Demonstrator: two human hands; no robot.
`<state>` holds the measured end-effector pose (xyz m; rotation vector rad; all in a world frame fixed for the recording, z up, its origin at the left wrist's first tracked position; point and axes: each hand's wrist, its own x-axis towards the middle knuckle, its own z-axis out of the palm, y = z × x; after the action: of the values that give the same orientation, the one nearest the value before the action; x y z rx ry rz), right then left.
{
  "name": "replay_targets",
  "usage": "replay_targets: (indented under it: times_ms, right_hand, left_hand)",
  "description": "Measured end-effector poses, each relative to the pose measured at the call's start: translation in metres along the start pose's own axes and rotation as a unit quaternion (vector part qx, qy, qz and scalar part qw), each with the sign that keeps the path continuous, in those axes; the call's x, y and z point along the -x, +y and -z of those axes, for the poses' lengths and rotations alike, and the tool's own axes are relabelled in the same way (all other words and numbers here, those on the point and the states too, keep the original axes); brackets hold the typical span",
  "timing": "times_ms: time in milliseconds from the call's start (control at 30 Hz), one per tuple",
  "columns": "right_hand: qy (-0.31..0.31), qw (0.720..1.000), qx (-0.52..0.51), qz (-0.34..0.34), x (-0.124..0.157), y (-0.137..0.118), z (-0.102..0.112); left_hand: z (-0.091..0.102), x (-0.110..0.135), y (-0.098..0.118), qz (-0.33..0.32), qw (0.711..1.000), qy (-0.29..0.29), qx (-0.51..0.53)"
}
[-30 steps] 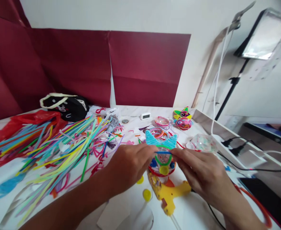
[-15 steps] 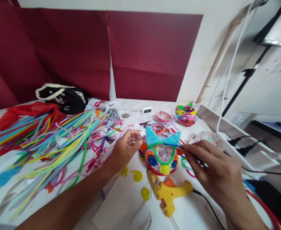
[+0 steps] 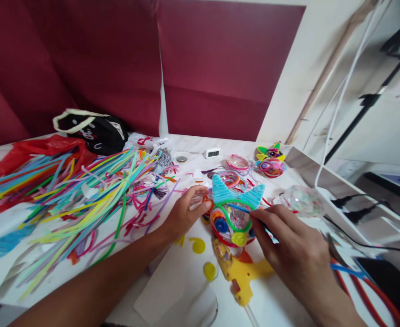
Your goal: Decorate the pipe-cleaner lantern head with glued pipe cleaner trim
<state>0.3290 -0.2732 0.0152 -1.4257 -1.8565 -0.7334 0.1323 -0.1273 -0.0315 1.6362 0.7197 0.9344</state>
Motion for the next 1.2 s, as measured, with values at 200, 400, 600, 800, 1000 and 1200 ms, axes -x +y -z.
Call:
replay_targets:
  times_ms: [200,400,600,800,1000,1200]
  right_hand:
    - [-0.018,1.0,0.0,0.025,0.004,-0.002,-0.004]
    - [-0.018,0.998,0.022,0.057,0.008,-0.004,-0.011]
    - [0.002,0.999,0.043,0.032,0.005,-0.013,-0.009]
    - [-0.005,0.999,0.039,0.027,0.01,-0.011,-0.009]
    - [-0.006,0.999,0.028,0.037,0.01,-0.013,-0.009]
    - [-0.002,0.998,0.027,0.057,0.007,-0.013,-0.008]
  left_hand:
    - [-0.004,-0.001,-0.009,0.012,0.997,-0.036,0.073]
    - [-0.006,-0.003,-0.016,0.012,0.995,-0.04,0.092]
    - [-0.007,-0.006,-0.011,0.003,0.993,-0.057,0.105]
    - [-0.005,-0.007,-0.008,-0.014,0.997,-0.036,0.068]
    - [-0.005,-0.005,-0.005,-0.011,0.996,-0.075,0.041]
    - [-0.006,-0.002,-0.004,-0.007,0.997,-0.079,0.019]
